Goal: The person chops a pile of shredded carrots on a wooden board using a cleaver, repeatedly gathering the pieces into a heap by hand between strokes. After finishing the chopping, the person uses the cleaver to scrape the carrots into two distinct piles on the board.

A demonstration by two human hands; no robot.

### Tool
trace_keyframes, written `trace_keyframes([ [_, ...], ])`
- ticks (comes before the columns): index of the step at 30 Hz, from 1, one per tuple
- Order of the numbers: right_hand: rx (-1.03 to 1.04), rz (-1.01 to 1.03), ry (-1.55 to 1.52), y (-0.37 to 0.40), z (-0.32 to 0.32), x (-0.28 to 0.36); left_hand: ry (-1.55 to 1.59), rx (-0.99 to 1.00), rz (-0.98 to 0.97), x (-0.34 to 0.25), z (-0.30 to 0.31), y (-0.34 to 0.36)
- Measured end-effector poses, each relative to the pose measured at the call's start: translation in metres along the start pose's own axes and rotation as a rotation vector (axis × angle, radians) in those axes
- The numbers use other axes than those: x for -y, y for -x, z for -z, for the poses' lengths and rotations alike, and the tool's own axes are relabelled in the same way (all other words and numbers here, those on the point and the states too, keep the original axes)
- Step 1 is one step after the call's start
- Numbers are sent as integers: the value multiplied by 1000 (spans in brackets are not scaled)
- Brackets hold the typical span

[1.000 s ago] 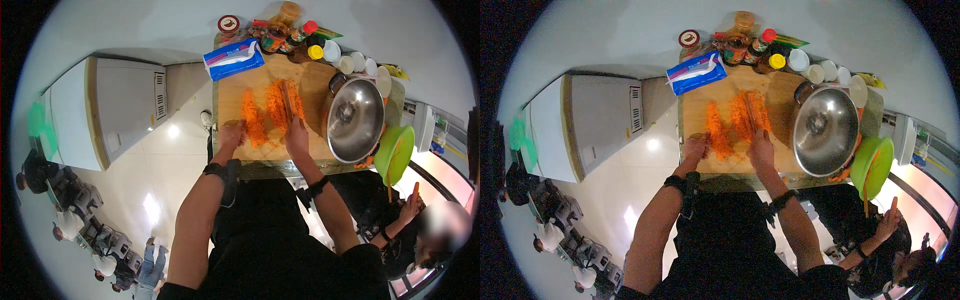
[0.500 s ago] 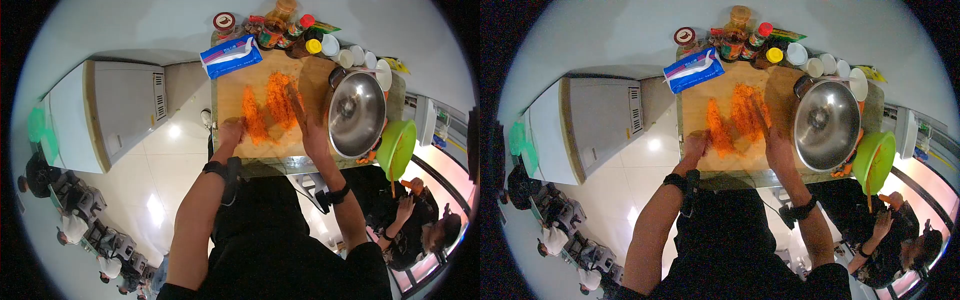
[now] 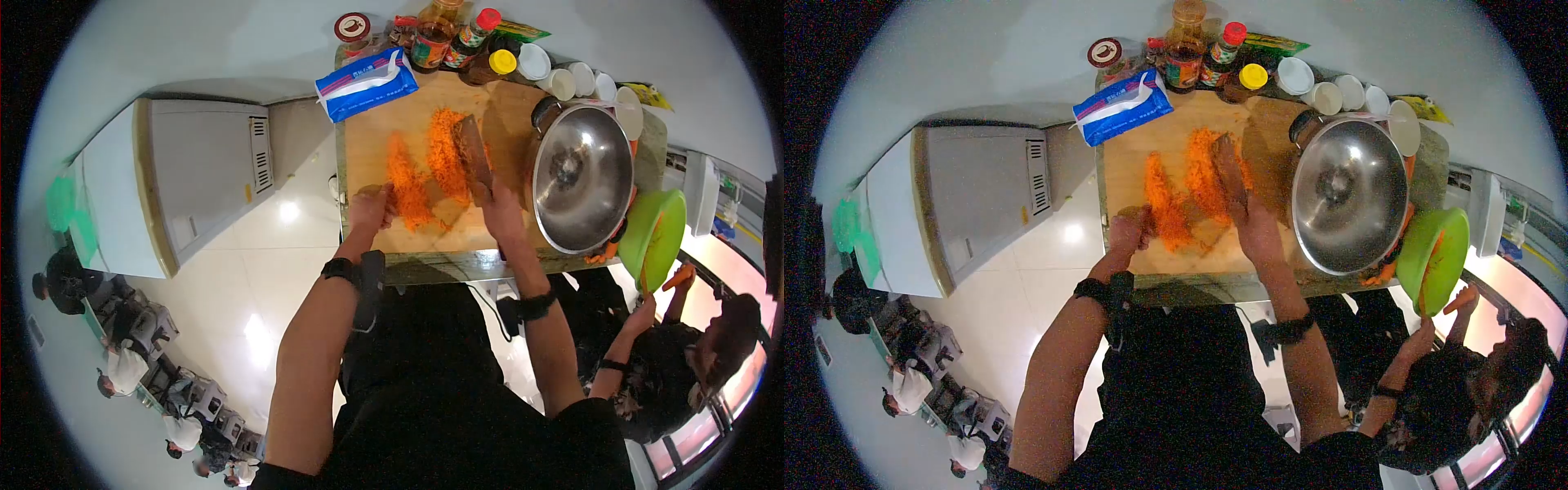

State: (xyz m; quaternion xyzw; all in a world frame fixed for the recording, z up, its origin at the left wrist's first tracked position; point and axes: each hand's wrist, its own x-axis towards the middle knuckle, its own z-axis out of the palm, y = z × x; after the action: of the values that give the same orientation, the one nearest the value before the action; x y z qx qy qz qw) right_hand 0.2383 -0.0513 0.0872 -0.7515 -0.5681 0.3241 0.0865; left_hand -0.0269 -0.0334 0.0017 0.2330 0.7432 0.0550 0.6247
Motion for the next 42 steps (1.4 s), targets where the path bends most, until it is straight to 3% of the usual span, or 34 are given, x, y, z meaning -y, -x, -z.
trace_keyframes([
  [4,-19,14,111,13,27,12,10,-19,-108,5,-2,1],
  [6,-171,153,151,15,17,-2,55,1,-120,5,-1,0],
  [9,-41,-9,62,14,-3,-12,7,-60,-47,-4,1,12],
  [13,-25,-39,50,2,-21,-3,51,-84,-15,-9,2,18],
  [15,-117,-55,-35,1,-23,4,142,-44,-90,-5,0,17],
  [19,-130,21,-2,-4,-15,-6,21,-68,-55,-4,0,13],
  [21,0,-7,0,-2,10,8,67,-45,-432,21,-1,-7],
  [25,30,-38,-55,16,11,11,124,-61,-434,20,-6,-11],
  [27,84,-60,-116,20,-4,2,-19,-76,-3,-24,1,25],
  [30,-63,-14,-54,22,-25,-3,4,-45,-69,-2,0,6],
  [37,-80,-76,-59,10,-32,2,32,-12,-107,17,-5,-11],
  [39,-125,77,-215,2,-16,6,-28,29,-323,20,-3,-23],
  [40,-130,83,-219,2,-7,6,-30,25,-329,12,0,-14],
  [42,-79,42,4,12,14,4,64,-31,-152,0,-2,5],
])
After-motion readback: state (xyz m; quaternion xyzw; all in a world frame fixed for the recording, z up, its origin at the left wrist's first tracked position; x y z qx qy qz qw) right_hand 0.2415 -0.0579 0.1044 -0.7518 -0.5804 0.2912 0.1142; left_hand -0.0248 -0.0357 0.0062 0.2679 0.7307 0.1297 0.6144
